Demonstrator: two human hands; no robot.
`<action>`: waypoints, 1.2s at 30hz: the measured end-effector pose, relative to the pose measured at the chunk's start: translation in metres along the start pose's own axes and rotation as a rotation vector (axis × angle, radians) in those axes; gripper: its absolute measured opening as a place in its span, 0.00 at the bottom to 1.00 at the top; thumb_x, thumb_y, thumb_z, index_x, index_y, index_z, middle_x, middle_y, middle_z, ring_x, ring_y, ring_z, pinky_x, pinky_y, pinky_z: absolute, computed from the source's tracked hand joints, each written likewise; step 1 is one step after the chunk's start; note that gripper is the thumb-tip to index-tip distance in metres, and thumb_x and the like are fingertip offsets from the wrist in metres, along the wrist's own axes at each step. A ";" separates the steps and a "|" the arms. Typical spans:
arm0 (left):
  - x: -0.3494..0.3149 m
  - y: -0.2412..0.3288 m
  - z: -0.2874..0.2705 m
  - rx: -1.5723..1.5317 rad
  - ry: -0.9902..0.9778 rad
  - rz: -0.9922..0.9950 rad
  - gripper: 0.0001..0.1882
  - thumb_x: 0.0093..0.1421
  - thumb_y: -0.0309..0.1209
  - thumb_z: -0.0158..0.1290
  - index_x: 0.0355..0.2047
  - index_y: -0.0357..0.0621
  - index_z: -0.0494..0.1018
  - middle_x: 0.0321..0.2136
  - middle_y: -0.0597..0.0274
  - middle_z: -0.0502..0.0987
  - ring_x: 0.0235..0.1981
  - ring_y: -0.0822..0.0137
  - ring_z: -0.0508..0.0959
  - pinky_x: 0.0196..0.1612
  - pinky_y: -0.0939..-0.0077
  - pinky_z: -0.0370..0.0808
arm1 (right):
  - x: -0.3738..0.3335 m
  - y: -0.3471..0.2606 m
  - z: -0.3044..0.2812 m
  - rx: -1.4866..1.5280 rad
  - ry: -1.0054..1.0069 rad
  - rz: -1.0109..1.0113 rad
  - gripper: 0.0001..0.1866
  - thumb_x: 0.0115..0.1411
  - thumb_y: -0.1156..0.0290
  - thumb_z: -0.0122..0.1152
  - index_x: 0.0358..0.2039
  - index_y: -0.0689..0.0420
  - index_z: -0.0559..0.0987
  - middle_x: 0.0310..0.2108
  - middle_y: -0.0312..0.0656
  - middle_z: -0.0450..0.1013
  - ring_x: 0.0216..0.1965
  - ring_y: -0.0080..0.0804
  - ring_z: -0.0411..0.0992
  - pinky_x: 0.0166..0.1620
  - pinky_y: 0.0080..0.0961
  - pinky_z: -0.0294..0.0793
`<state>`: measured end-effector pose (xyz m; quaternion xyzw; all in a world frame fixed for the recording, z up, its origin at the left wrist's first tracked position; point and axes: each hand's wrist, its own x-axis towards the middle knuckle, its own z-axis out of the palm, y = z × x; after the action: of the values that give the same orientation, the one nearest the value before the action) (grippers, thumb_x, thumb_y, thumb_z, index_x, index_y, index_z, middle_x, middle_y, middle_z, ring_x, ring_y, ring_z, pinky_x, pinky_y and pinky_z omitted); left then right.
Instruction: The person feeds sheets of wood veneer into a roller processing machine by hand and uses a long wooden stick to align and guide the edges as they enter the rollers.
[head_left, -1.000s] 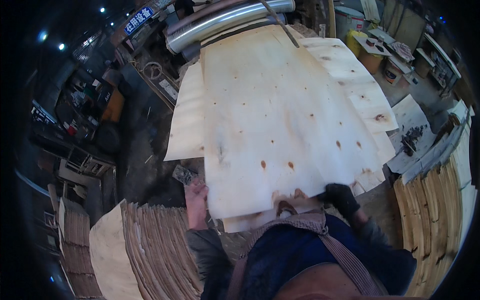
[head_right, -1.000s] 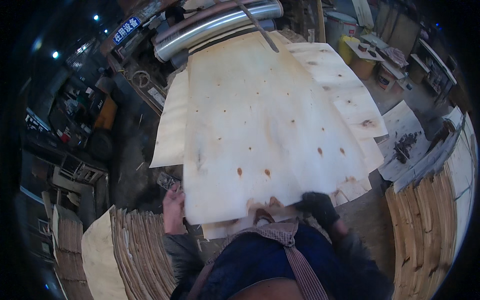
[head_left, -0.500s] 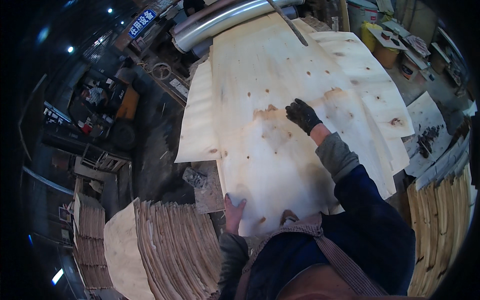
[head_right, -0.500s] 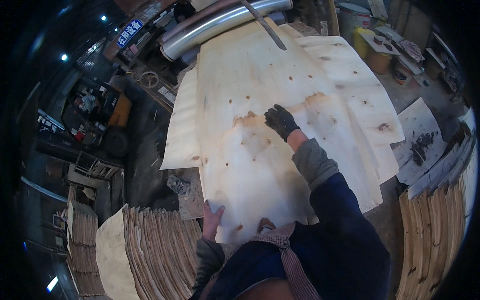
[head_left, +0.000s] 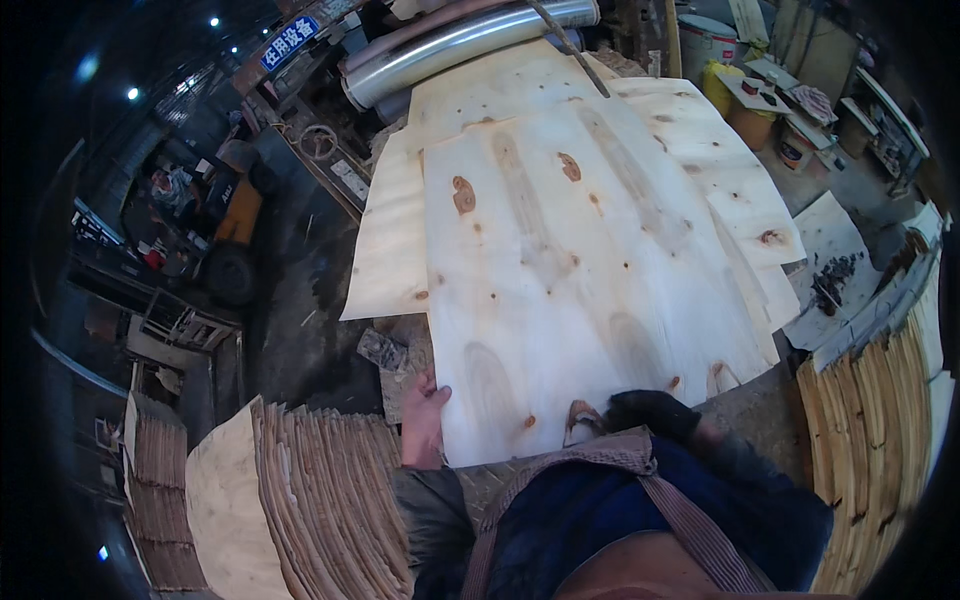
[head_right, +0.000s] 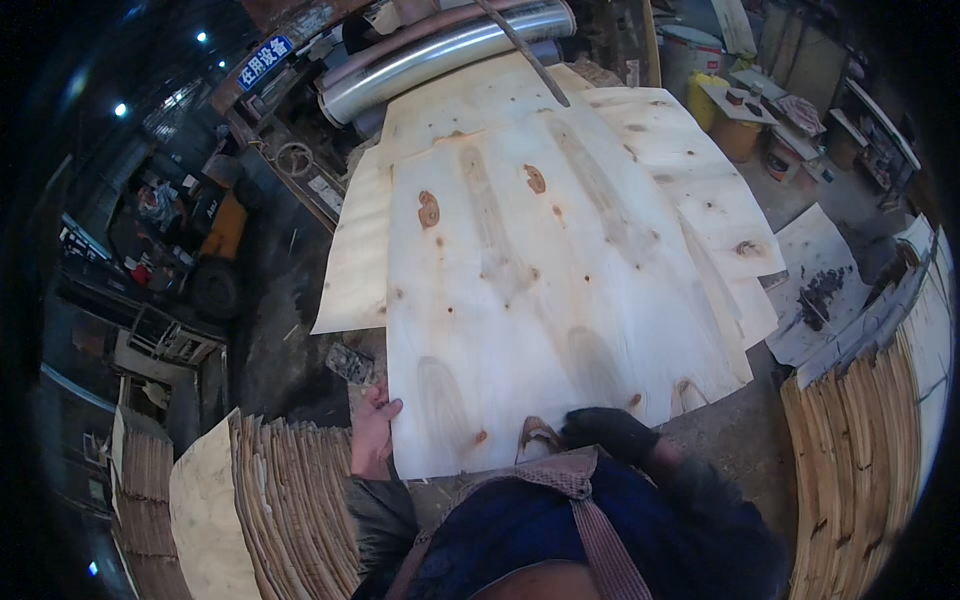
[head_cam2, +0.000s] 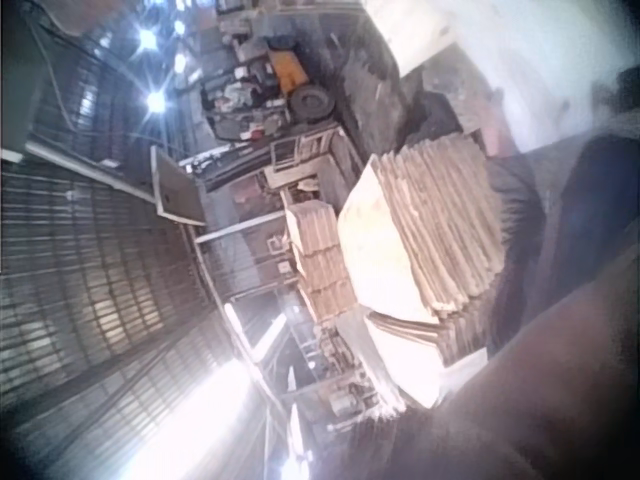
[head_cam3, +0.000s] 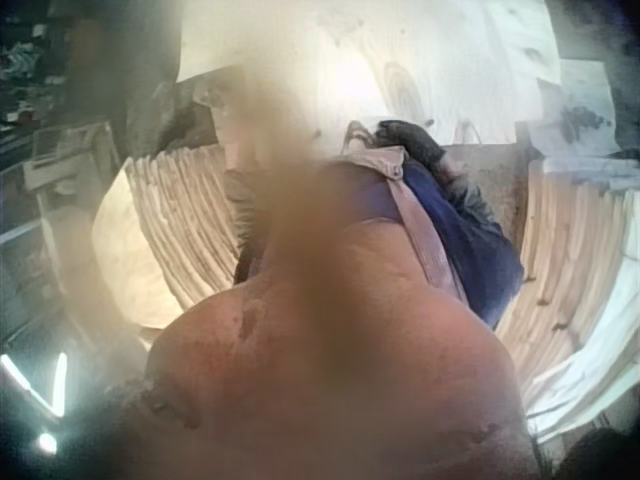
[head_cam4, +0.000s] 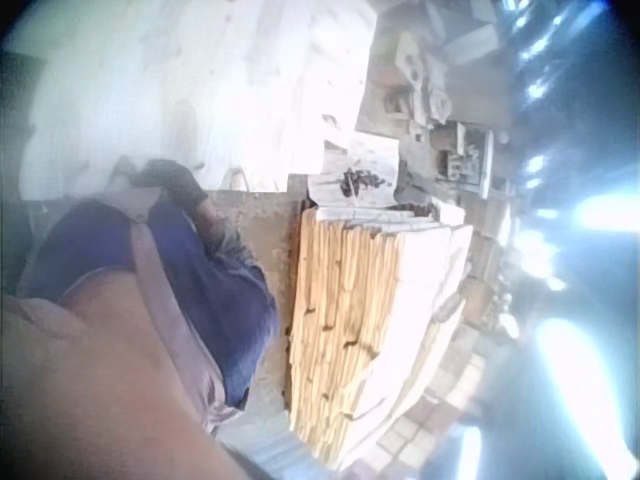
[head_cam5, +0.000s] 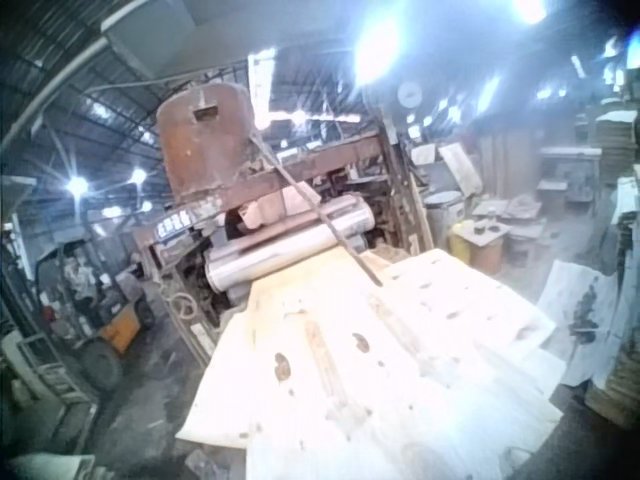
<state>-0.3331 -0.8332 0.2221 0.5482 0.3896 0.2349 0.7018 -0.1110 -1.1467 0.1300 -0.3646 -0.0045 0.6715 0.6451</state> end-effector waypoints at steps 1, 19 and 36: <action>0.000 0.007 0.001 -0.031 -0.026 0.020 0.26 0.51 0.12 0.42 0.53 0.31 0.59 0.46 0.52 0.71 0.46 0.62 0.72 0.49 0.71 0.69 | -0.012 0.008 -0.006 -0.010 0.037 -0.008 0.15 0.59 0.73 0.51 0.45 0.64 0.72 0.42 0.49 0.72 0.41 0.40 0.73 0.46 0.34 0.73; 0.053 -0.051 -0.018 0.122 0.064 0.052 0.23 0.51 0.20 0.51 0.49 0.32 0.64 0.44 0.50 0.72 0.44 0.58 0.72 0.49 0.69 0.68 | -0.004 -0.056 0.009 -0.378 0.269 -0.462 0.15 0.63 0.68 0.48 0.38 0.67 0.77 0.34 0.43 0.76 0.37 0.29 0.74 0.43 0.24 0.73; 0.045 -0.094 0.000 0.283 0.196 -0.091 0.28 0.51 0.21 0.54 0.53 0.33 0.60 0.43 0.54 0.72 0.40 0.64 0.74 0.44 0.73 0.70 | 0.231 -0.220 0.002 0.017 -0.055 -0.415 0.20 0.61 0.66 0.50 0.53 0.55 0.65 0.48 0.46 0.67 0.46 0.45 0.70 0.46 0.42 0.72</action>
<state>-0.3159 -0.8264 0.1198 0.5978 0.5096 0.1978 0.5864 0.1003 -0.9079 0.1240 -0.3318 -0.0916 0.5338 0.7724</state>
